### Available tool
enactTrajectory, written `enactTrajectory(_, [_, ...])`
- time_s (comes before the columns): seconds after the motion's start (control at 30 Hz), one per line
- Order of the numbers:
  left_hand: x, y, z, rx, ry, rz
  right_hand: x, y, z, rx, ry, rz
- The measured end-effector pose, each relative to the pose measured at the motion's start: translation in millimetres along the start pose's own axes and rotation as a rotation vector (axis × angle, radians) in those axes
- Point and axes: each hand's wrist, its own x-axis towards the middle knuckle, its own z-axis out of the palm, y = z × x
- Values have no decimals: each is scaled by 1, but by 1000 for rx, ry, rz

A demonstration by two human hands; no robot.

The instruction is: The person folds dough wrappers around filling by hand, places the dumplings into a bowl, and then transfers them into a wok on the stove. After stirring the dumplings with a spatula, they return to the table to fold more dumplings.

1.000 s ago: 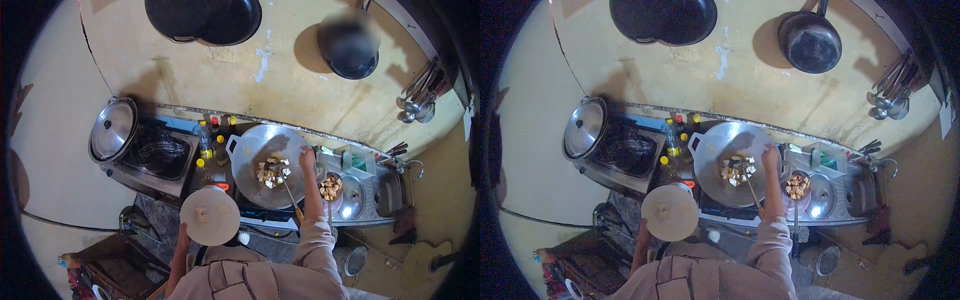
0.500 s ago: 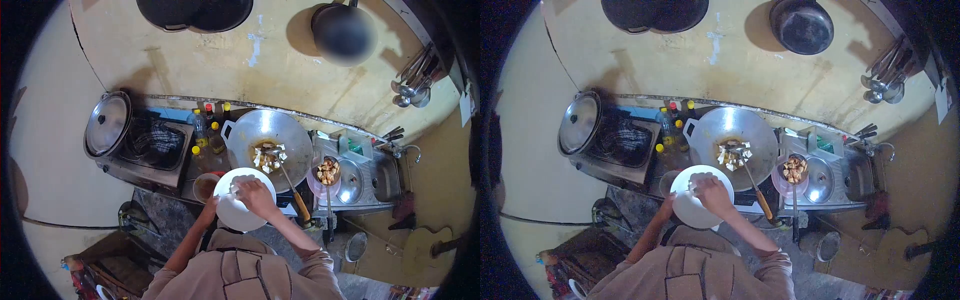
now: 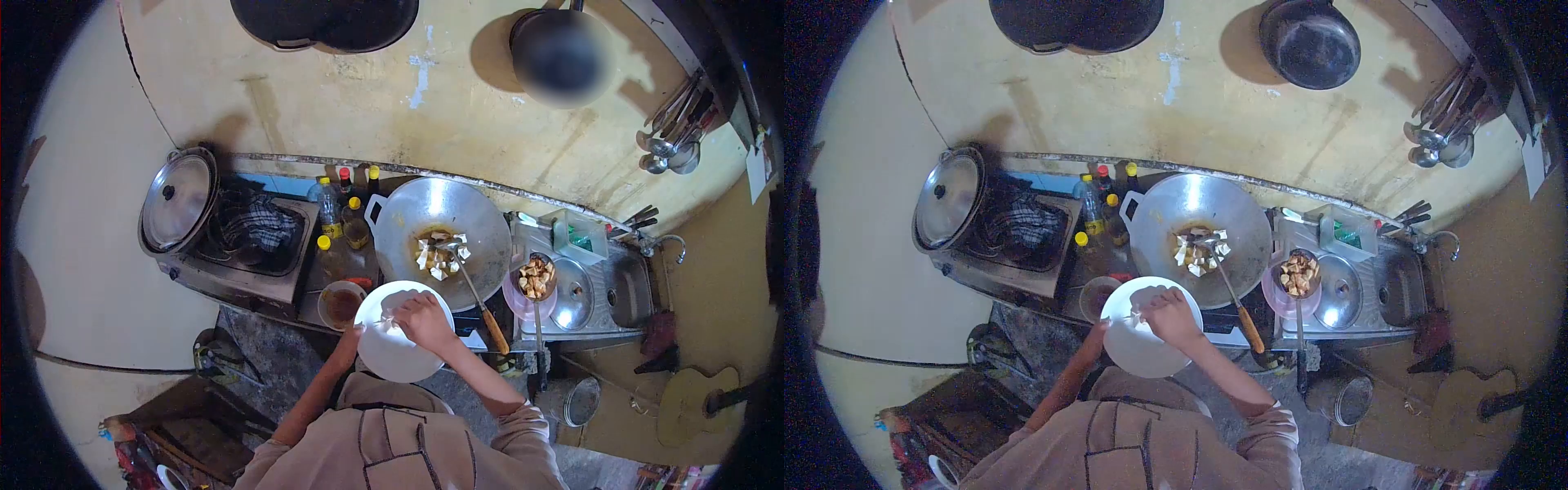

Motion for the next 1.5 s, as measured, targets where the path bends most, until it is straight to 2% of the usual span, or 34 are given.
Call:
enactTrajectory(0.13, [0,-12,-6,-26,-55,-43,1,-2,-6,149,85,116])
enactTrajectory(0.23, [-6,-13,-5,-129,-27,-24,16,4,-30,439,102,178])
enactTrajectory(0.33, [-16,-11,-9,-205,44,-124,37,39,-39,400,165,316])
enactTrajectory(0.4, [-21,-17,-19,-145,67,-192,56,85,-24,362,159,537])
enactTrajectory(0.47, [-25,-22,-31,-71,41,-173,77,134,-2,281,110,693])
enactTrajectory(0.57, [-29,-16,-31,-28,117,-127,99,194,38,41,79,656])
enactTrajectory(0.6, [-29,-15,-29,-28,161,-109,105,211,52,-16,-54,648])
enactTrajectory(0.73, [-22,-26,-34,-211,207,-110,121,216,84,-262,-239,600])
enactTrajectory(0.83, [-19,-24,-36,-243,233,-145,125,228,109,-415,-310,528])
enactTrajectory(0.87, [-18,-26,-37,-246,243,-145,125,231,115,-436,-276,557])
enactTrajectory(1.0, [-19,-16,-33,-192,281,-139,132,227,86,-331,-196,560])
enactTrajectory(1.03, [-19,-13,-30,-201,271,-142,136,225,76,-254,-60,564])
enactTrajectory(1.1, [-17,-6,-26,-220,247,-150,137,217,46,61,166,531])
enactTrajectory(1.2, [-1,-17,-30,-157,139,-196,125,154,-28,441,294,439])
enactTrajectory(1.3, [12,-1,-14,-300,99,-167,89,90,-66,580,296,277])
enactTrajectory(1.37, [28,-13,-16,-139,39,-97,65,46,-87,545,71,200])
enactTrajectory(1.43, [38,-15,-11,-48,-19,-31,40,37,-60,393,-66,68])
enactTrajectory(1.5, [41,-13,-5,-23,-60,22,22,21,-39,158,-199,117])
